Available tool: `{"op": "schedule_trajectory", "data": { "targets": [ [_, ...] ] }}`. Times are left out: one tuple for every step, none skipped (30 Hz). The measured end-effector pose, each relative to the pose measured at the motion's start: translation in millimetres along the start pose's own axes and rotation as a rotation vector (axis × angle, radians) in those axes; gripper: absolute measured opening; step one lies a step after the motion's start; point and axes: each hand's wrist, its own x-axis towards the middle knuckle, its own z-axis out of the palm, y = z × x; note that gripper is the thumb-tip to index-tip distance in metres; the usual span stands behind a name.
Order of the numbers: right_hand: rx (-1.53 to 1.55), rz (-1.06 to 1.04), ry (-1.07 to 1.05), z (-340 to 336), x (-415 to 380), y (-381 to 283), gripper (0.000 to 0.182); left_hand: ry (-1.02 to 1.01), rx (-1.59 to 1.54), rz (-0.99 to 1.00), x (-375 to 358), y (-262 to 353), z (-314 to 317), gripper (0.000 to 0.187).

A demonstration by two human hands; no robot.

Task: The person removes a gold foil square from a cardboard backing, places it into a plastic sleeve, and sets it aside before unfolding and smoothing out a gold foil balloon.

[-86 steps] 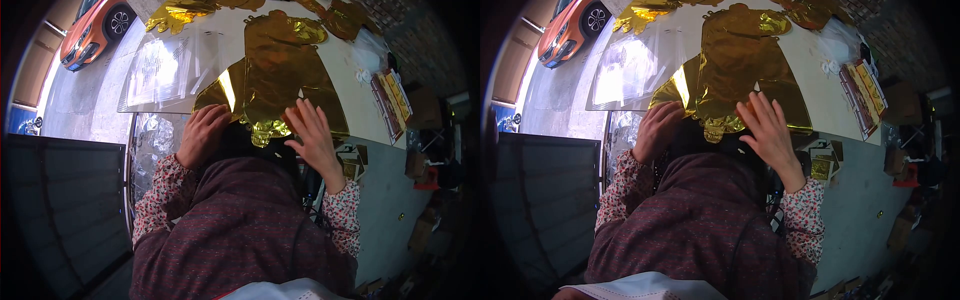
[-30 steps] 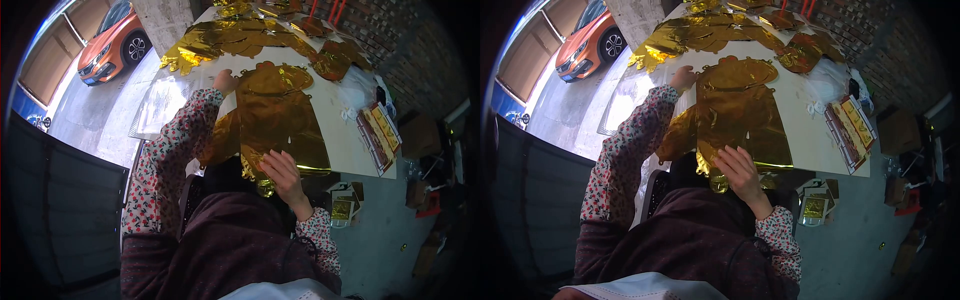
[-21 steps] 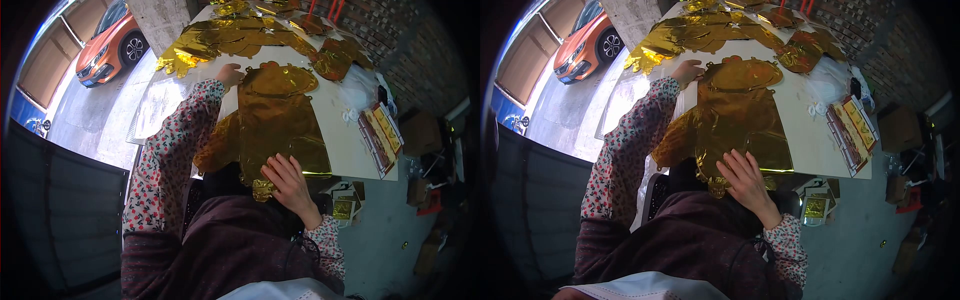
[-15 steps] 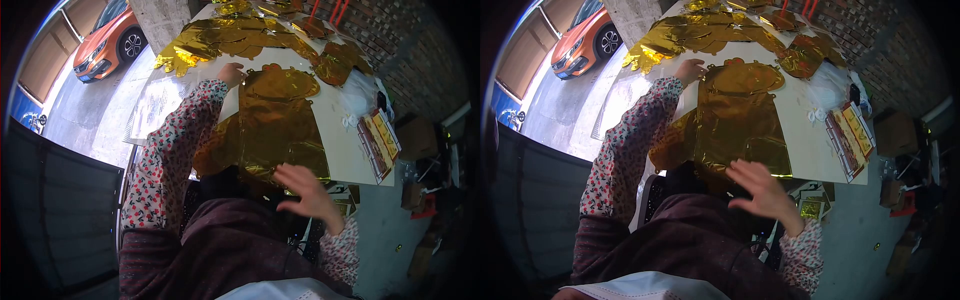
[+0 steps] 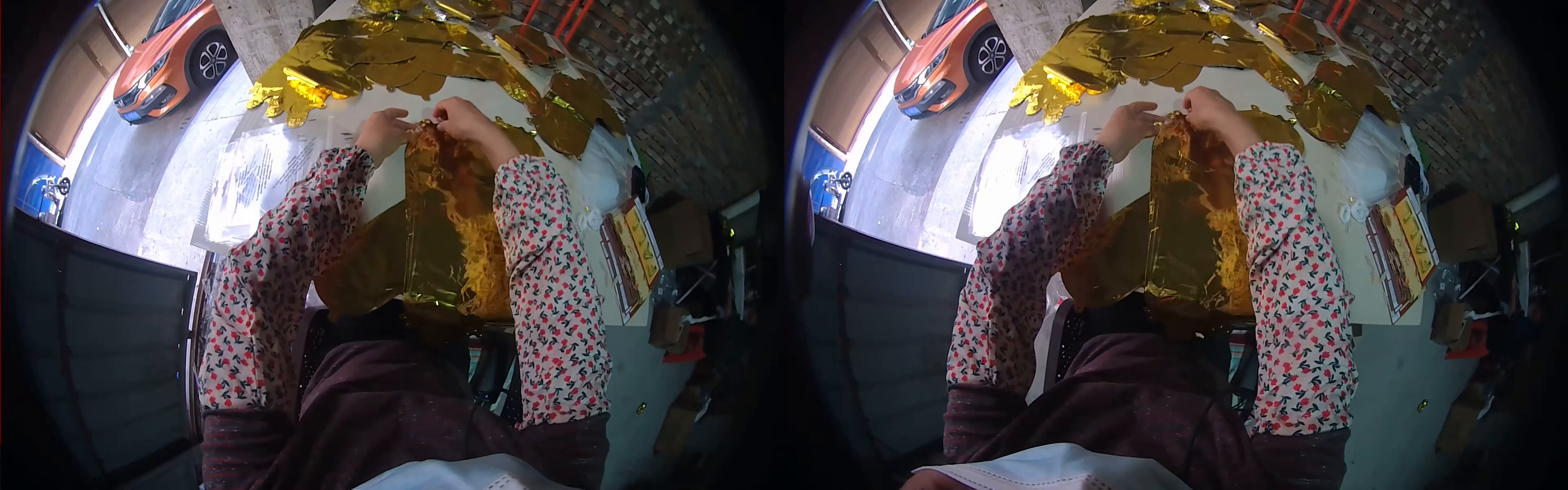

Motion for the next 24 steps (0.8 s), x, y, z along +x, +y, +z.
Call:
{"op": "schedule_trajectory", "data": {
  "targets": [
    [-0.012,-0.021,-0.049,-3,2,0,0.024,0.007,0.011,0.006,3,-3,0,0.053],
    [-0.025,-0.04,-0.096,-6,3,-1,0.023,0.013,0.023,0.015,4,-6,1,0.054],
    [0.062,-0.026,-0.15,-8,2,-4,0.022,0.015,0.0,0.004,4,-7,1,0.055],
    [0.075,-0.046,-0.149,-7,0,-5,0.021,0.017,-0.022,-0.005,4,-6,1,0.055],
    [0.088,-0.067,-0.148,-6,-3,-5,0.02,0.021,-0.043,-0.012,3,-5,2,0.056],
    [0.102,-0.089,-0.147,-5,-5,-6,0.019,0.02,-0.036,-0.006,2,-4,3,0.056],
    [0.1,-0.066,-0.148,-4,-4,-6,0.02,0.02,-0.028,0.0,2,-4,3,0.056],
    [0.097,-0.043,-0.149,-1,-2,-6,0.02,0.018,-0.019,0.006,2,-4,4,0.055],
    [0.095,-0.02,-0.149,0,-2,-6,0.021,0.015,-0.032,-0.001,3,-4,4,0.055],
    [0.103,-0.021,-0.162,0,-2,-8,0.021,0.012,-0.045,-0.009,3,-3,3,0.055],
    [0.11,-0.025,-0.174,-1,-4,-9,0.02,0.011,-0.058,-0.015,2,-2,4,0.055],
    [0.118,-0.029,-0.186,-2,-4,-11,0.02,0.012,-0.046,-0.016,2,-2,4,0.054],
    [0.12,-0.059,-0.187,-3,-3,-11,0.02,0.013,-0.034,-0.016,2,0,4,0.054],
    [0.123,-0.089,-0.188,-3,-2,-10,0.02,0.013,-0.021,-0.018,1,0,4,0.053],
    [0.127,-0.118,-0.188,-4,-2,-10,0.02,0.021,-0.035,-0.013,-1,0,4,0.053],
    [0.158,-0.113,-0.177,-5,-4,-12,0.016,0.028,-0.049,-0.008,0,-1,4,0.052],
    [0.189,-0.106,-0.166,-7,-6,-14,0.012,0.034,-0.063,-0.003,0,-2,4,0.052],
    [0.218,-0.1,-0.155,-8,-9,-16,0.009,0.053,-0.061,0.002,0,-2,5,0.052],
    [0.239,-0.121,-0.152,-6,-5,-10,0.012,0.072,-0.06,0.008,1,-3,5,0.052],
    [0.258,-0.142,-0.15,-4,-1,-5,0.014,0.091,-0.06,0.013,2,-3,5,0.052],
    [0.277,-0.165,-0.148,-3,2,1,0.017,0.095,-0.059,0.014,3,-4,7,0.052],
    [0.286,-0.168,-0.147,-3,2,1,0.016,0.098,-0.058,0.013,4,-3,7,0.051],
    [0.296,-0.172,-0.148,-3,2,1,0.016,0.102,-0.058,0.012,5,-3,6,0.051],
    [0.306,-0.175,-0.148,-2,2,1,0.016,0.099,-0.044,0.018,6,-4,7,0.051]
  ]
}}
